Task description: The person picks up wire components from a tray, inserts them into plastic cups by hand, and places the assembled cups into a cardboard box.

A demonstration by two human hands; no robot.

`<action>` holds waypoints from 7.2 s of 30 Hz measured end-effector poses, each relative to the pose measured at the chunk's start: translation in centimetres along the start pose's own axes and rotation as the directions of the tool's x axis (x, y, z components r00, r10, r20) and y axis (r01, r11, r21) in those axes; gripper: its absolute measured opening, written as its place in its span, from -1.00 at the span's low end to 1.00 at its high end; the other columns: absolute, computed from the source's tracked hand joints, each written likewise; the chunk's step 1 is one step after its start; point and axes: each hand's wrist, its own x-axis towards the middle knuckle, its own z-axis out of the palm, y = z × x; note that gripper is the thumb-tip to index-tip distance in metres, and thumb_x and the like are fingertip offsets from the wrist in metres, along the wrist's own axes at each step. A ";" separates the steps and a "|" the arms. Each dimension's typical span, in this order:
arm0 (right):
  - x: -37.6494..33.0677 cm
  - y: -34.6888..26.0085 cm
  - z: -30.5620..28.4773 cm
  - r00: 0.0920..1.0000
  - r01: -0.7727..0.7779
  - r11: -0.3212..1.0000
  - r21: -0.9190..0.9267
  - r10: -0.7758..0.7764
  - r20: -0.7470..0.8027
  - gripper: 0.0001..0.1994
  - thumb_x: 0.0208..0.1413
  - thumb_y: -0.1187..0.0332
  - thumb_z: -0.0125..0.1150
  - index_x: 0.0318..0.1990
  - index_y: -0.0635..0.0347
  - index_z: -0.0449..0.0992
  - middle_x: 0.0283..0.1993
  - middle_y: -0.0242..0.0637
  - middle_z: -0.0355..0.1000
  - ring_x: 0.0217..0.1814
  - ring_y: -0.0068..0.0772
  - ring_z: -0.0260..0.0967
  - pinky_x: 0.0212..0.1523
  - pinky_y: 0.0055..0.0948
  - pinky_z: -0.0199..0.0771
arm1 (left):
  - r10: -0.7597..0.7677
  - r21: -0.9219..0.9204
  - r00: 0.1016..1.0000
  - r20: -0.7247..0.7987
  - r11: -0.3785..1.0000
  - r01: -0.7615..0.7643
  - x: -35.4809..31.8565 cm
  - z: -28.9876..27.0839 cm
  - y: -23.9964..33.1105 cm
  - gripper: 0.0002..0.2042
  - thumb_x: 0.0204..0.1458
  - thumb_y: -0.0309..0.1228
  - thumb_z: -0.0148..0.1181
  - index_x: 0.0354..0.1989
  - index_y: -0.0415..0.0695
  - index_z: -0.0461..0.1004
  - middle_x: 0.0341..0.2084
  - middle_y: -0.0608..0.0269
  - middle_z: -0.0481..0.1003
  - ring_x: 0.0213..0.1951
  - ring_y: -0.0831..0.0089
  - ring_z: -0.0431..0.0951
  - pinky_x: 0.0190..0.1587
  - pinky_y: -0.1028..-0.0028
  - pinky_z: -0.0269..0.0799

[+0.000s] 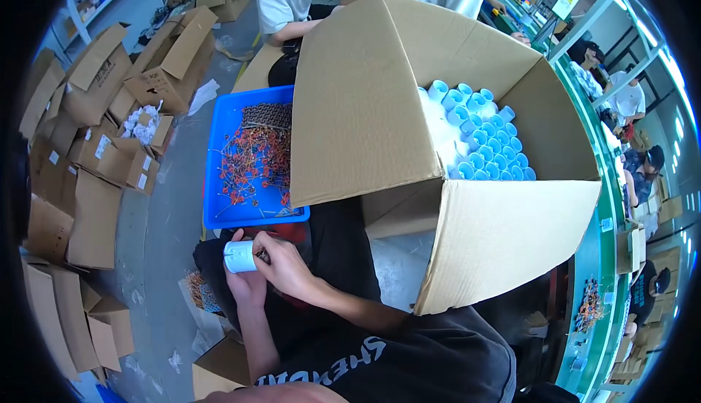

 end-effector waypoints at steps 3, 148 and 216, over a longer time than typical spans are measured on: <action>0.2 0.4 -0.2 0.999 -0.020 0.999 0.043 0.021 -0.029 -0.80 0.00 0.56 0.20 -0.24 0.33 0.32 -0.45 -0.14 0.41 -0.45 -0.29 0.45 -0.46 -0.44 0.41 | 0.083 0.125 0.995 -0.052 0.989 -0.076 0.5 0.8 -0.2 -0.56 0.28 -0.19 -0.26 0.17 -0.25 0.24 -0.04 0.14 0.40 0.01 0.32 0.42 0.11 0.33 0.30; 2.1 -5.7 0.9 0.942 0.271 0.927 -0.260 -0.201 0.267 -0.56 -0.41 0.40 0.51 -0.21 0.18 0.59 -0.38 -0.29 0.46 -0.27 -0.27 0.39 -0.22 -0.39 0.39 | -0.139 -0.043 0.988 0.065 0.989 0.142 -1.2 -1.5 6.4 -0.56 0.26 -0.17 -0.29 -0.05 -0.30 0.39 -0.40 0.17 0.51 -0.43 0.35 0.53 -0.46 0.44 0.43; -5.0 -4.5 -2.8 0.989 0.092 0.981 -0.168 -0.071 0.128 -0.29 -0.25 0.37 0.50 0.10 0.28 0.23 0.10 0.04 0.28 0.06 0.02 0.38 0.00 -0.27 0.46 | 0.275 0.744 0.737 0.618 0.100 -0.661 -3.9 4.8 6.9 -0.84 -0.12 -0.48 0.24 -0.33 -0.19 0.55 -0.28 0.16 0.54 -0.14 0.18 0.53 -0.06 0.27 0.42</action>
